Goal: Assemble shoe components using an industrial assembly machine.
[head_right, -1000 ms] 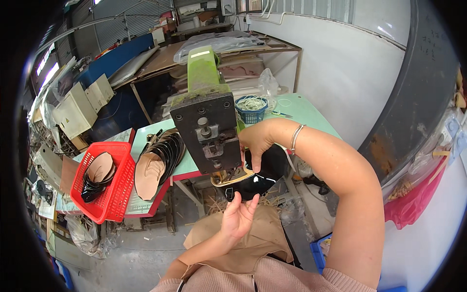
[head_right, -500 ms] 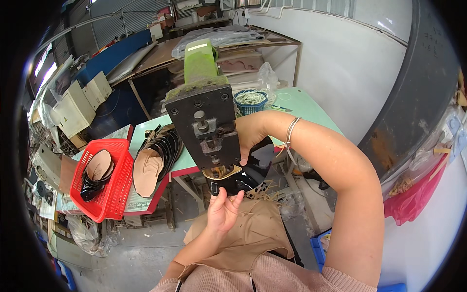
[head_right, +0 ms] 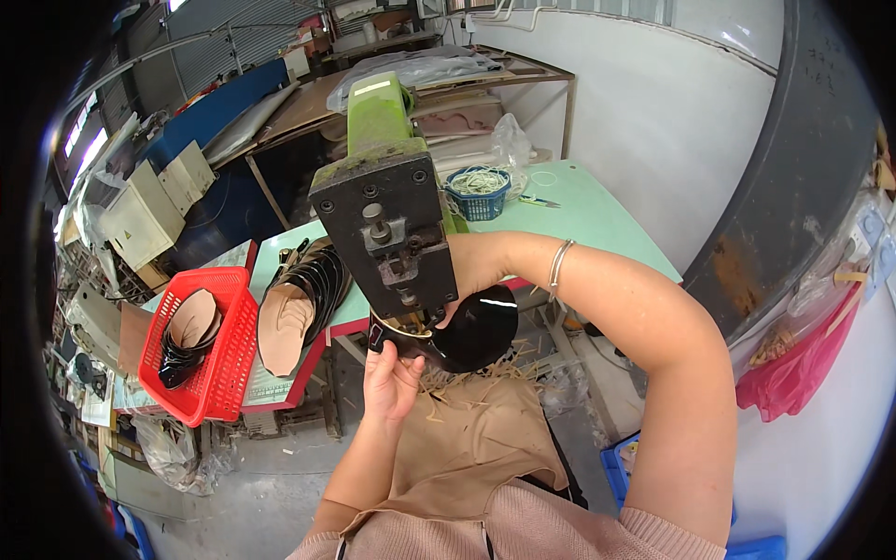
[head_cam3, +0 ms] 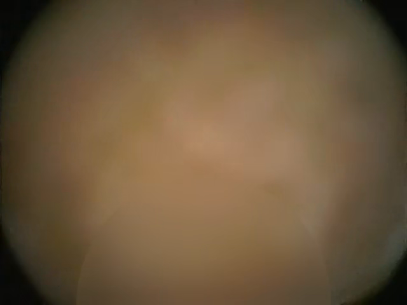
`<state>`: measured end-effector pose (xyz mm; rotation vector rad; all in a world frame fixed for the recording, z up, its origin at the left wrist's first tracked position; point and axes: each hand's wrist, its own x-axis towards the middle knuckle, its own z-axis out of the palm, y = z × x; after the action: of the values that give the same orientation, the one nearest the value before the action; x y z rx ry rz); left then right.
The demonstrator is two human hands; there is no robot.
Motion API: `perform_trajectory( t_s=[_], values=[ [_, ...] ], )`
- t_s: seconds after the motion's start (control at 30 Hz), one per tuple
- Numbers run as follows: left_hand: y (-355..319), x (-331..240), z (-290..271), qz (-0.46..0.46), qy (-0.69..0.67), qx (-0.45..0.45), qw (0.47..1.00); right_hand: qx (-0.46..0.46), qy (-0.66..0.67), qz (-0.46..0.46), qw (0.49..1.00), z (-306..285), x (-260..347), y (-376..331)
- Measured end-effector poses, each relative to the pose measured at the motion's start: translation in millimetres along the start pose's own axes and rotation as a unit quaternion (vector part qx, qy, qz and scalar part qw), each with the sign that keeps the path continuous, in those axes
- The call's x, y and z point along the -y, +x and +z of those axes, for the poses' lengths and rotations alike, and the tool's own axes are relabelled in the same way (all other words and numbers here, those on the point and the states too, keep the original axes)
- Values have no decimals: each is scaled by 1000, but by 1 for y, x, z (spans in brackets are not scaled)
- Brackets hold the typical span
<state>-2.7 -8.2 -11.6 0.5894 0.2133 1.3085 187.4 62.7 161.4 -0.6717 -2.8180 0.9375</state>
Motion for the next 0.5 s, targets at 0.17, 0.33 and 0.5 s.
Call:
perform_trajectory(
  t_s=[0.17,0.33,0.5],
  values=[
    [-12,18,26,75,50,-48,995,-68,53,11,996,10,8,-7],
    [-9,24,26,71,80,-76,991,-87,83,25,992,22,-3,-12],
    [0,15,29,100,82,-45,991,-154,305,84,936,50,-16,-23]
  ],
)
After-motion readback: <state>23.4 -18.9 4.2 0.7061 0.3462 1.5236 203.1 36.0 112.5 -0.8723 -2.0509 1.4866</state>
